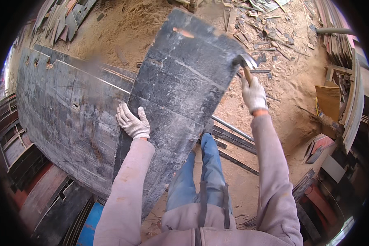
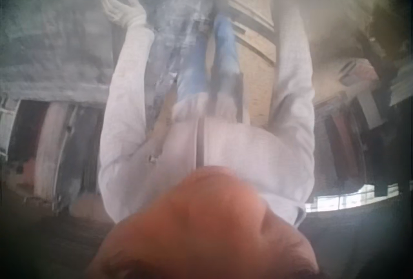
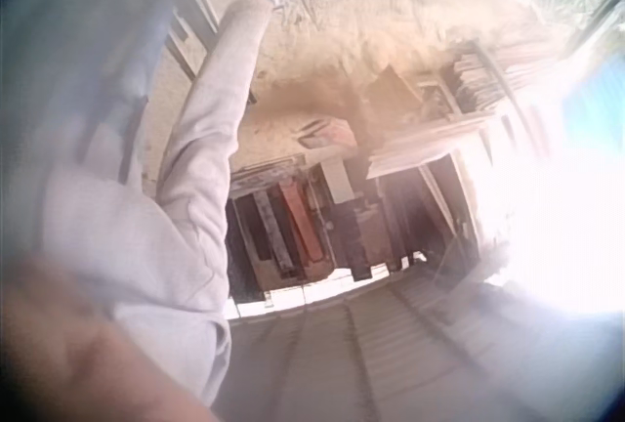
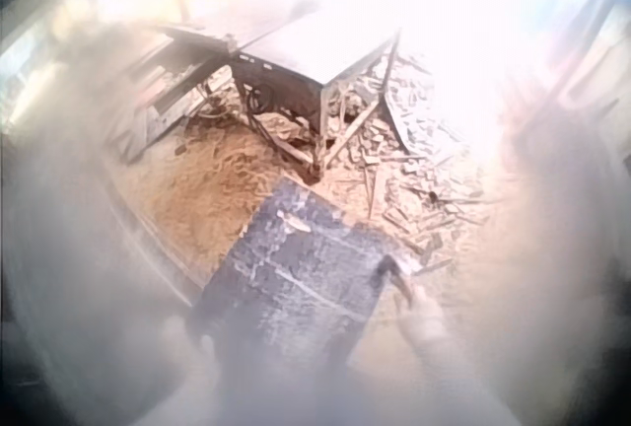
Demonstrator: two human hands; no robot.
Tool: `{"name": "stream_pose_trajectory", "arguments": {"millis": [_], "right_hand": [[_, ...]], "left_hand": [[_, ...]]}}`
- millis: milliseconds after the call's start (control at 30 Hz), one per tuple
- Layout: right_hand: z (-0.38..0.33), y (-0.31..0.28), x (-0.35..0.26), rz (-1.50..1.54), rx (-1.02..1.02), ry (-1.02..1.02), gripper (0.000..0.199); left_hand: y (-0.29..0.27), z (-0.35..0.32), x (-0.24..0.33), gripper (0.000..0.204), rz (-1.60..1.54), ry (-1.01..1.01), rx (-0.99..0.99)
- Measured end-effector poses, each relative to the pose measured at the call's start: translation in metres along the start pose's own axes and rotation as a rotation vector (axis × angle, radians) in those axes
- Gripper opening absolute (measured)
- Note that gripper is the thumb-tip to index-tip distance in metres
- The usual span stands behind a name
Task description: The person uses a hammer to chip away old paint and debris from large wooden boards. They repeatedly strike the surface, flip the boards, and move them to continue the stripping process.
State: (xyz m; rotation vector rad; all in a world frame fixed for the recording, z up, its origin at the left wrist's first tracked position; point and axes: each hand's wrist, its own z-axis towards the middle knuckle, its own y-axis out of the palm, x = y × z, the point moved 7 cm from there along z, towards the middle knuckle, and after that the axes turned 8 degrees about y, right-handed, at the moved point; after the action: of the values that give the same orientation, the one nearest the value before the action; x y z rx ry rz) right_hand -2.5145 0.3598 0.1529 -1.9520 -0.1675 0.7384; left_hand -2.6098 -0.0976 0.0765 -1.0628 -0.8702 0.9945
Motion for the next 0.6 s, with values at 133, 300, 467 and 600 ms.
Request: {"name": "stream_pose_trajectory", "arguments": {"millis": [133,300,467,600], "right_hand": [[0.007,-0.011,-0.002,0.182,0.165,-0.057,0.043],[0.000,0.001,-0.014,-0.011,0.035,-0.167,0.044],[0.011,-0.002,0.005,0.183,0.235,-0.021,0.042],[0.016,0.028,0.022,0.112,-0.106,0.209,0.047]], "left_hand": [[0.005,-0.003,-0.001,0.070,0.011,-0.017,-0.080],[-0.003,0.002,0.001,0.070,-0.042,-0.019,0.019],[0.002,0.002,0.003,0.069,-0.005,0.017,0.025],[0.001,-0.002,0.002,0.070,-0.026,0.037,0.037]]}}
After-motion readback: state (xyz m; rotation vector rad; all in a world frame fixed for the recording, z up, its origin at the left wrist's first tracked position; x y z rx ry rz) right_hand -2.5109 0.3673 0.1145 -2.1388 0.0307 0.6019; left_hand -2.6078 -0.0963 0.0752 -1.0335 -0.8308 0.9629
